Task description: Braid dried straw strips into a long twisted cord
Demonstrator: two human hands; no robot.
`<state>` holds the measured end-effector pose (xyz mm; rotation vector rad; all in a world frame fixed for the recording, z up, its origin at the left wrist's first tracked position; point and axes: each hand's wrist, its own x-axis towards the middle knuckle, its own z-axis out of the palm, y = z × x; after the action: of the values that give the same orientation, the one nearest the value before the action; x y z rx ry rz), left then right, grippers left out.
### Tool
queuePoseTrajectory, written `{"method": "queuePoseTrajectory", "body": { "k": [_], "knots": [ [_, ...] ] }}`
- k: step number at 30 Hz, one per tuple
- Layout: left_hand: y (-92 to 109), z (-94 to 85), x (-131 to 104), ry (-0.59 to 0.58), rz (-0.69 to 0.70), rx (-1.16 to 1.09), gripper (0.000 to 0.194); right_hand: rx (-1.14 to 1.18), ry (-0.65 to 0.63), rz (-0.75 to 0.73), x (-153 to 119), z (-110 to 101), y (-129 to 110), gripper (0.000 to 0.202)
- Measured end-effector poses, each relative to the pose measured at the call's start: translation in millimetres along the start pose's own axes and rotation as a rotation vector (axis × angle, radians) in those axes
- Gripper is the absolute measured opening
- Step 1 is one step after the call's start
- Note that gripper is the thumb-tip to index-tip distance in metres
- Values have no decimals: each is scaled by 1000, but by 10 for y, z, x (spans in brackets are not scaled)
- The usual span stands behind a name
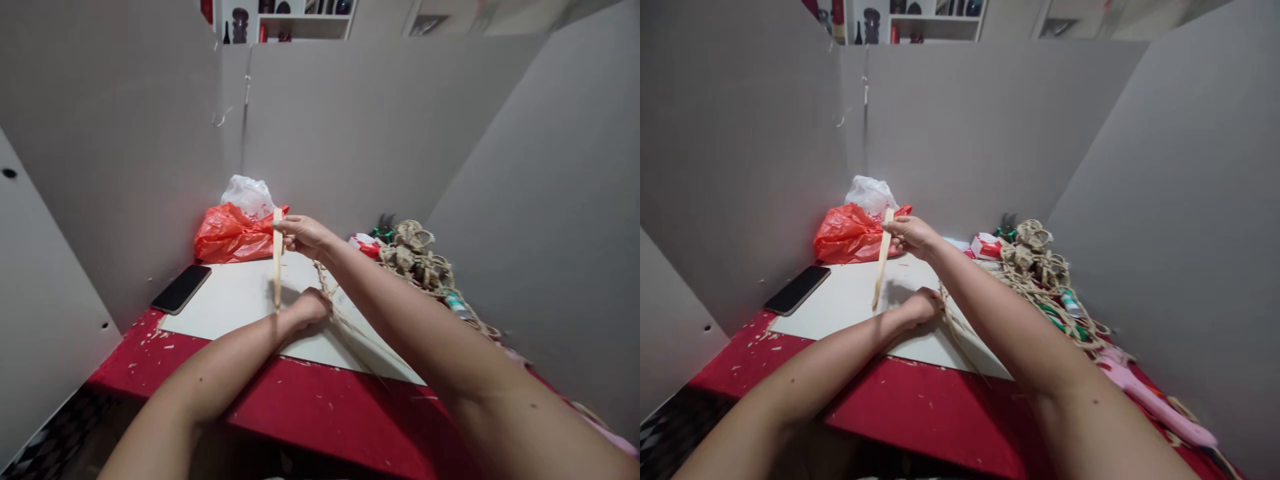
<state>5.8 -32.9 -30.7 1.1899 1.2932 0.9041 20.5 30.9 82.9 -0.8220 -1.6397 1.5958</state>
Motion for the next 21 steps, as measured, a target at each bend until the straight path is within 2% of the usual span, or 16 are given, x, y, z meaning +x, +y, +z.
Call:
{"method": "queuePoseTrajectory", "body": {
  "k": [4, 9, 15, 18, 21],
  "knots": [
    [-28, 31, 10, -9, 83, 136, 18, 101, 42, 44, -492, -463, -21, 13],
    [-2, 9, 21, -90, 111, 179, 14, 32, -31, 171, -1116, -797, 287, 14],
    [-66, 4, 120, -110, 55, 198, 19, -127, 58, 257, -1569, -925, 716, 18],
    [-72, 19, 116, -93, 74, 201, 20, -187, 44, 303, -1669, -892, 830, 22],
    [-74, 33, 98, -67, 92, 218, 22, -314, 19, 323, -1719, -795, 879, 18]
  ]
}}
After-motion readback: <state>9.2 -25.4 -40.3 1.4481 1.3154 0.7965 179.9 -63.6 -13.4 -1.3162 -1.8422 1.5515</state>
